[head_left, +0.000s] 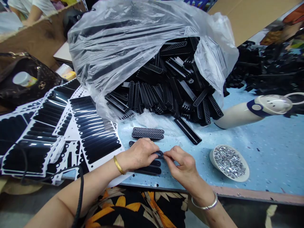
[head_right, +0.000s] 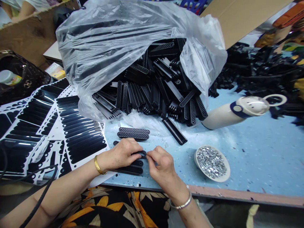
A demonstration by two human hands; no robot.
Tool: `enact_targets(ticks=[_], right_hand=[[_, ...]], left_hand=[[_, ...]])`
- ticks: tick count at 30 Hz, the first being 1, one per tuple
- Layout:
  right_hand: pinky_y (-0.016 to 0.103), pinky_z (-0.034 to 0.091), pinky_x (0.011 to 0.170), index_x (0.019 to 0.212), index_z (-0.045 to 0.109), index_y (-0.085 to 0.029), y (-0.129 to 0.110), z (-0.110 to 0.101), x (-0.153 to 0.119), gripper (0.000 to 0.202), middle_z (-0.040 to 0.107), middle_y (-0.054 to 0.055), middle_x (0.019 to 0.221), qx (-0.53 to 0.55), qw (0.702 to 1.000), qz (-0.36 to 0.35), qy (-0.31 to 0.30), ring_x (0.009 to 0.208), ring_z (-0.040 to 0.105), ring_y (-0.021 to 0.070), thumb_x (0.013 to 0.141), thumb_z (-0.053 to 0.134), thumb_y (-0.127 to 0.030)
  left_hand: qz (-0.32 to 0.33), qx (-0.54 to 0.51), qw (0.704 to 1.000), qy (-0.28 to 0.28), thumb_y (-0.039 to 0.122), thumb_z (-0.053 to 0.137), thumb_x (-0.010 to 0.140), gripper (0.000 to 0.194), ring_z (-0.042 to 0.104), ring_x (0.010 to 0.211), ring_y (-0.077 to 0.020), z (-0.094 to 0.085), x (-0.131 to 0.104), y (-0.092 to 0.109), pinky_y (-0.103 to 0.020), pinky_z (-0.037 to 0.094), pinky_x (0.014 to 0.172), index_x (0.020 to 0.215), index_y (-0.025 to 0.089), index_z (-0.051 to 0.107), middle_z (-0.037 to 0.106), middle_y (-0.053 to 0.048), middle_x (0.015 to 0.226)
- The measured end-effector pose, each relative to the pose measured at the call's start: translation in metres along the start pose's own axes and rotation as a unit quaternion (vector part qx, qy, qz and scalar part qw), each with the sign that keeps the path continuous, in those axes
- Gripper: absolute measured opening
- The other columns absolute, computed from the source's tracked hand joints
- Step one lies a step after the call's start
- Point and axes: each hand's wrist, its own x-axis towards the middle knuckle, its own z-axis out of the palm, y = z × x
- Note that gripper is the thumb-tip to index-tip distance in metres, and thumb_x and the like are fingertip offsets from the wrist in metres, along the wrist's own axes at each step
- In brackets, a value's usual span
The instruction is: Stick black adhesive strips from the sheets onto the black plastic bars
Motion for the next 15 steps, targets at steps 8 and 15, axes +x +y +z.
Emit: enact_targets(ticks=[8, 15], right_hand=[[0.024, 0.042, 0.054, 0.066, 0.066, -0.019, 0.006, -0.008, 0.018, 0.02, 0.057, 0.0, 0.061, 0.053, 0.989, 0.05, -0.126, 0.056, 0.054, 0.0122, 0.079, 0.054, -0.01], [0.021, 0.037, 0.046, 0.061, 0.062, -0.019, 0.007, -0.017, 0.04, 0.017, 0.057, -0.003, 0.055, 0.091, 0.971, 0.094, -0.202, 0.05, 0.051, 0.0102, 0.071, 0.054, -0.009]], left_hand=[[0.007, -0.012, 1.0, 0.006, 0.018, 0.063, 0.086, 0.012, 0.06, 0.074, -0.0173, 0.003, -0.001, -0.002, -0.028, 0.044, 0.072, 0.074, 0.015, 0.062, 0.065, -0.003, 0.075], [0.004, -0.015, 1.0, 0.007, 0.018, 0.065, 0.085, 0.01, 0.06, 0.074, -0.0172, 0.004, 0.0, -0.002, -0.027, 0.044, 0.073, 0.075, 0.015, 0.064, 0.066, -0.004, 0.074]])
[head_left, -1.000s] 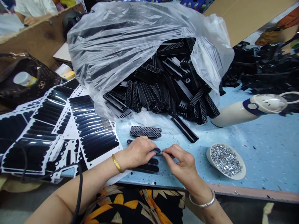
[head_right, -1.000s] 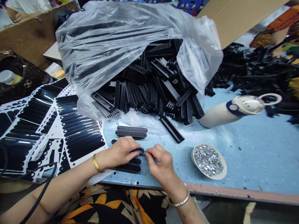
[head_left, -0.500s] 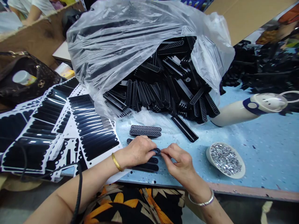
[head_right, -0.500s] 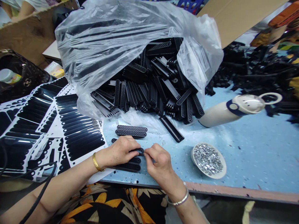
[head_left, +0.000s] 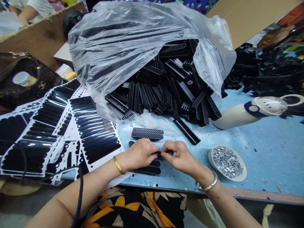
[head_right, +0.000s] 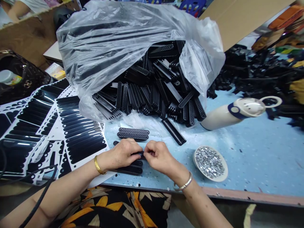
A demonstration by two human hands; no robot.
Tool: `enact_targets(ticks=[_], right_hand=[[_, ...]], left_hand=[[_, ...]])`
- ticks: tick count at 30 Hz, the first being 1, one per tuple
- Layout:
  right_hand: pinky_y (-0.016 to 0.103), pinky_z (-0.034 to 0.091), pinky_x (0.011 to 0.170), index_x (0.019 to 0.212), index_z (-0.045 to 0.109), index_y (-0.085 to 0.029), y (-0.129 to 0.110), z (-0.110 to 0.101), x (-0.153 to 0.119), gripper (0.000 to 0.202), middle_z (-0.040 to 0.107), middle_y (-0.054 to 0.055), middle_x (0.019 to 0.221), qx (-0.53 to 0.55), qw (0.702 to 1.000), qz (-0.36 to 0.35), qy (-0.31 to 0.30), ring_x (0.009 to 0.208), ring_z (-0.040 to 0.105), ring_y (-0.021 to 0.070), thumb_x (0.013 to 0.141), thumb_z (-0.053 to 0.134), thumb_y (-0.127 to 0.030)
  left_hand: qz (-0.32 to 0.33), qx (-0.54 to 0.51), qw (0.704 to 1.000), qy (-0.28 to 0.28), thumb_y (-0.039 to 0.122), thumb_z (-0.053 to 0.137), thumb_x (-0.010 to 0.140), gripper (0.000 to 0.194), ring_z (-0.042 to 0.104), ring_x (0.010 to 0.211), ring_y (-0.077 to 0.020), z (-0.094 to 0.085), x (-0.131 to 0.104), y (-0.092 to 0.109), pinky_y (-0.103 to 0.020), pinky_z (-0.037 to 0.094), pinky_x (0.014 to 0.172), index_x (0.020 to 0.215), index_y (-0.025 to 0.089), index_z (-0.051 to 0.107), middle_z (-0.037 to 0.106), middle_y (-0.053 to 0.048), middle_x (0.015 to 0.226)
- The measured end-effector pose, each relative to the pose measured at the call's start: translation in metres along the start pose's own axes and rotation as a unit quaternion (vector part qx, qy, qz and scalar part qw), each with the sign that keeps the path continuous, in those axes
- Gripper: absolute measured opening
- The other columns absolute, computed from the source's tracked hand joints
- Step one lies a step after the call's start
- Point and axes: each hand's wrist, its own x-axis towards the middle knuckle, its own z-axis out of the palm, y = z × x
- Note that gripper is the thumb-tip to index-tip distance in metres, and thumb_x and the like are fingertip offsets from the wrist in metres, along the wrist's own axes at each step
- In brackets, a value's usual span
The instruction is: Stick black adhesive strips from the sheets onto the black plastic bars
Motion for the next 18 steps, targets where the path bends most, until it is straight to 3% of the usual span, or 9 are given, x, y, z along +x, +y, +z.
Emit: enact_targets(ticks=[7, 10, 18], right_hand=[[0.024, 0.044, 0.051, 0.076, 0.068, -0.019, 0.006, 0.005, -0.023, 0.017, 0.061, 0.001, 0.061, -0.076, 0.984, -0.056, 0.15, 0.052, 0.057, 0.0123, 0.086, 0.054, -0.018], [0.025, 0.047, 0.053, 0.082, 0.069, -0.02, 0.004, 0.013, -0.032, 0.018, 0.061, 0.001, 0.062, -0.083, 0.981, -0.065, 0.164, 0.055, 0.059, 0.0129, 0.088, 0.053, -0.016], [0.024, 0.044, 0.052, 0.073, 0.062, -0.02, -0.004, 0.034, -0.039, 0.023, 0.059, 0.001, 0.061, -0.151, 0.965, -0.07, 0.205, 0.054, 0.057, 0.0124, 0.09, 0.049, -0.014]], left_hand=[[-0.002, 0.007, 1.0, -0.003, 0.022, 0.065, 0.087, 0.012, 0.061, 0.076, -0.0178, -0.002, 0.0, 0.002, -0.028, 0.044, 0.074, 0.077, 0.015, 0.064, 0.066, -0.004, 0.075], [0.002, 0.003, 1.0, 0.003, 0.021, 0.064, 0.087, 0.012, 0.061, 0.076, -0.0179, -0.001, -0.001, 0.001, -0.028, 0.044, 0.075, 0.077, 0.015, 0.064, 0.066, -0.004, 0.076], [-0.003, 0.006, 1.0, 0.003, 0.022, 0.062, 0.088, 0.011, 0.062, 0.079, -0.0199, -0.001, -0.001, 0.0, -0.029, 0.045, 0.074, 0.08, 0.014, 0.065, 0.067, -0.006, 0.079]])
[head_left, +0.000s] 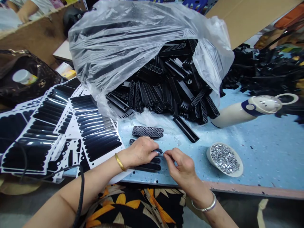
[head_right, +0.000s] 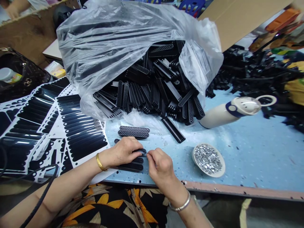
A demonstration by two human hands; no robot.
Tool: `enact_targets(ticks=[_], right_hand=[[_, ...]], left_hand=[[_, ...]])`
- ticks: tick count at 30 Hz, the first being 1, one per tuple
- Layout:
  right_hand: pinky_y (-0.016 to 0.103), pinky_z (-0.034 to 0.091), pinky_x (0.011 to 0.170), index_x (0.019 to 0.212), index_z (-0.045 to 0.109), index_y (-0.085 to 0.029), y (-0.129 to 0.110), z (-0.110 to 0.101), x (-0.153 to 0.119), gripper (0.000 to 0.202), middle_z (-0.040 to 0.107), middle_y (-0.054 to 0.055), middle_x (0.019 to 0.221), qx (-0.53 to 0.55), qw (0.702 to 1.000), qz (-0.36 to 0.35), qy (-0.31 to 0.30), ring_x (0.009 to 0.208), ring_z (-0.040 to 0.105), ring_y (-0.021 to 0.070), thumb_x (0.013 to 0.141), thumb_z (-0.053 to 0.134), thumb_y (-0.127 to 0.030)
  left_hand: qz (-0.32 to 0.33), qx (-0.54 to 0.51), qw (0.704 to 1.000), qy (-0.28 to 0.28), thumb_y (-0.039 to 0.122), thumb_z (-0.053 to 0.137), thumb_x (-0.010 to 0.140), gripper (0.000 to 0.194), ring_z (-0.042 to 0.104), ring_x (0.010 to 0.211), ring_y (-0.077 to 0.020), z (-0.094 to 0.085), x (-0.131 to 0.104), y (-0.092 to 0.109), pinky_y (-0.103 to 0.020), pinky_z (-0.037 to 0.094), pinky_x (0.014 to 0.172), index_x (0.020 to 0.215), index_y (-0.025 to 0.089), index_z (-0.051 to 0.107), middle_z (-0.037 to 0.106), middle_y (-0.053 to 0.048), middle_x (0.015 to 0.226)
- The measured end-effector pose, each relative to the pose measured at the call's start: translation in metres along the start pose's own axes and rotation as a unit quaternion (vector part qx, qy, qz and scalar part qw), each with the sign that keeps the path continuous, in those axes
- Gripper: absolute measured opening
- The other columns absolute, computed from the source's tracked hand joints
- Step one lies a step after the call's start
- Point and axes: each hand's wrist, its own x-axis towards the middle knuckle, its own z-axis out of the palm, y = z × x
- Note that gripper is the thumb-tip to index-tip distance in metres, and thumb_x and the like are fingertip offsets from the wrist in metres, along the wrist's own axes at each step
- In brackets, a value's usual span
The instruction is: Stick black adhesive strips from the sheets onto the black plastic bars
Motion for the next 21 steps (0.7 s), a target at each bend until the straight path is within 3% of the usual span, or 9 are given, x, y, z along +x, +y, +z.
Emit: enact_targets(ticks=[17, 21], right_hand=[[0.026, 0.049, 0.058, 0.076, 0.069, -0.021, 0.011, -0.006, 0.01, 0.018, 0.062, 0.001, 0.066, 0.098, 0.992, 0.031, -0.069, 0.06, 0.06, 0.0143, 0.087, 0.056, -0.014], [0.026, 0.047, 0.056, 0.076, 0.07, -0.021, 0.017, -0.007, 0.016, 0.019, 0.062, 0.002, 0.066, 0.079, 0.989, 0.026, -0.118, 0.06, 0.059, 0.0141, 0.086, 0.055, -0.015]], left_hand=[[0.005, 0.006, 1.0, -0.004, 0.022, 0.061, 0.088, 0.01, 0.06, 0.078, -0.0193, 0.0, 0.0, -0.001, -0.029, 0.045, 0.074, 0.082, 0.015, 0.066, 0.066, -0.005, 0.078], [0.003, -0.005, 1.0, -0.004, 0.021, 0.061, 0.087, 0.01, 0.06, 0.077, -0.0185, -0.001, 0.0, -0.001, -0.028, 0.045, 0.073, 0.08, 0.015, 0.065, 0.065, -0.004, 0.077]])
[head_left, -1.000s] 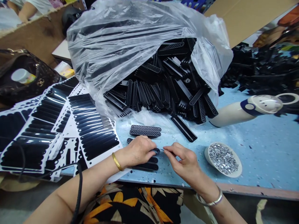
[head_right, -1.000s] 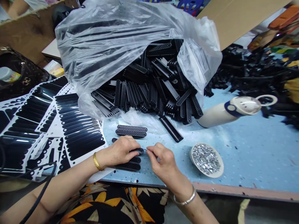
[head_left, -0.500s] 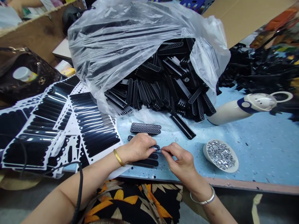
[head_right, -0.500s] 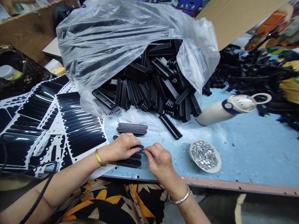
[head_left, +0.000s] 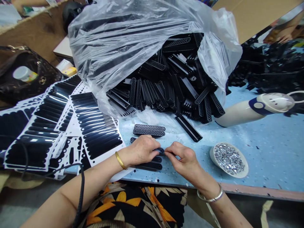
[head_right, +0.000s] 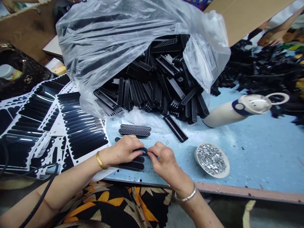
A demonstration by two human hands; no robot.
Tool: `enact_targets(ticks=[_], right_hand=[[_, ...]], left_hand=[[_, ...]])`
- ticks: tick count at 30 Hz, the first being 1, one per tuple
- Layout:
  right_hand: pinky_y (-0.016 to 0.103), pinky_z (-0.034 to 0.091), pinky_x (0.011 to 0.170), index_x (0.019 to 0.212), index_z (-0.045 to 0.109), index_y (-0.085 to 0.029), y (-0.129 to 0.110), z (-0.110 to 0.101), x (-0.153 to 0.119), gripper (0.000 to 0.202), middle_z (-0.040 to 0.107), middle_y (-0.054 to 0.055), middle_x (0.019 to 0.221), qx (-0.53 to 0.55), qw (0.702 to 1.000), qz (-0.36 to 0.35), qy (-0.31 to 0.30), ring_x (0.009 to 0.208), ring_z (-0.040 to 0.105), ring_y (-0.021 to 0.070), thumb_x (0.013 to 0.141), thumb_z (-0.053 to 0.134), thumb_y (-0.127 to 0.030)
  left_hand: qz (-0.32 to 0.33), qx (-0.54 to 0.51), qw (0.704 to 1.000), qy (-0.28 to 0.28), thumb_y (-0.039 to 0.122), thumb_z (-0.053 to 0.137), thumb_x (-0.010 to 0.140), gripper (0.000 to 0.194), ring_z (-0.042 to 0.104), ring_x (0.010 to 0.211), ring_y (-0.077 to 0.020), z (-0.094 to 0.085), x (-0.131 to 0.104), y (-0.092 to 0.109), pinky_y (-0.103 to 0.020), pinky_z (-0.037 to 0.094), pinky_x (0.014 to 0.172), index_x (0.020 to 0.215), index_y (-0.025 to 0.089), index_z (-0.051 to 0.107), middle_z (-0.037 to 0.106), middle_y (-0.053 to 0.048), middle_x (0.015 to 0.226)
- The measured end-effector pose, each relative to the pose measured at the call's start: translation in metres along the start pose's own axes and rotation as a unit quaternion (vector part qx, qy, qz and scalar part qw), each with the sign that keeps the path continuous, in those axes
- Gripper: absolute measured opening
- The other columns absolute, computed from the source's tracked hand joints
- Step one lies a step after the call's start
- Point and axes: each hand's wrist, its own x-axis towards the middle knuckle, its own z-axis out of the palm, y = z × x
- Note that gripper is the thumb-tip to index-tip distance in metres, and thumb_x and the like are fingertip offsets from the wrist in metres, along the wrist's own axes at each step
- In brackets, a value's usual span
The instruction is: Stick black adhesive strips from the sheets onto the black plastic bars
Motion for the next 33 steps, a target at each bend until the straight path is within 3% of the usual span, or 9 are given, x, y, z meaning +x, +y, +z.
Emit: enact_targets(ticks=[6, 13, 22, 29, 33], right_hand=[[0.025, 0.04, 0.053, 0.068, 0.071, -0.021, 0.007, -0.009, 0.018, 0.018, 0.058, -0.001, 0.061, -0.018, 0.997, 0.009, -0.081, 0.056, 0.055, 0.0122, 0.078, 0.059, -0.011], [0.022, 0.039, 0.047, 0.067, 0.068, -0.019, 0.003, -0.016, 0.021, 0.015, 0.059, -0.001, 0.061, 0.04, 0.996, 0.016, -0.072, 0.052, 0.053, 0.0104, 0.076, 0.058, -0.012], [0.024, 0.041, 0.054, 0.07, 0.067, -0.019, 0.005, -0.009, 0.016, 0.016, 0.057, 0.0, 0.063, 0.016, 0.998, 0.007, -0.063, 0.057, 0.054, 0.0118, 0.078, 0.057, -0.011], [0.024, 0.038, 0.055, 0.067, 0.067, -0.018, 0.005, -0.009, 0.02, 0.019, 0.056, 0.0, 0.063, 0.011, 0.996, 0.002, -0.092, 0.058, 0.051, 0.0117, 0.078, 0.053, -0.011], [0.024, 0.035, 0.053, 0.059, 0.064, -0.017, 0.007, -0.01, 0.031, 0.018, 0.055, 0.0, 0.06, 0.018, 0.99, 0.01, -0.137, 0.055, 0.049, 0.0106, 0.07, 0.052, -0.007]], left_hand=[[-0.004, -0.006, 1.0, -0.005, 0.02, 0.063, 0.087, 0.011, 0.059, 0.077, -0.0181, -0.001, 0.0, 0.001, -0.028, 0.044, 0.072, 0.078, 0.015, 0.065, 0.066, -0.005, 0.077], [-0.001, 0.005, 1.0, -0.018, 0.02, 0.065, 0.086, 0.012, 0.058, 0.075, -0.0177, -0.004, 0.002, 0.003, -0.027, 0.042, 0.069, 0.075, 0.015, 0.064, 0.064, -0.004, 0.074], [0.003, -0.008, 1.0, -0.011, 0.019, 0.063, 0.087, 0.013, 0.057, 0.074, -0.0172, -0.003, 0.001, 0.001, -0.026, 0.043, 0.069, 0.076, 0.014, 0.065, 0.063, -0.004, 0.073], [0.002, 0.002, 1.0, -0.013, 0.019, 0.063, 0.087, 0.01, 0.059, 0.075, -0.0173, -0.004, 0.001, 0.002, -0.027, 0.044, 0.071, 0.08, 0.013, 0.067, 0.066, -0.005, 0.076], [0.006, 0.003, 1.0, -0.009, 0.018, 0.064, 0.086, 0.009, 0.059, 0.074, -0.0169, -0.002, 0.002, 0.001, -0.026, 0.044, 0.07, 0.078, 0.014, 0.066, 0.066, -0.004, 0.075]])
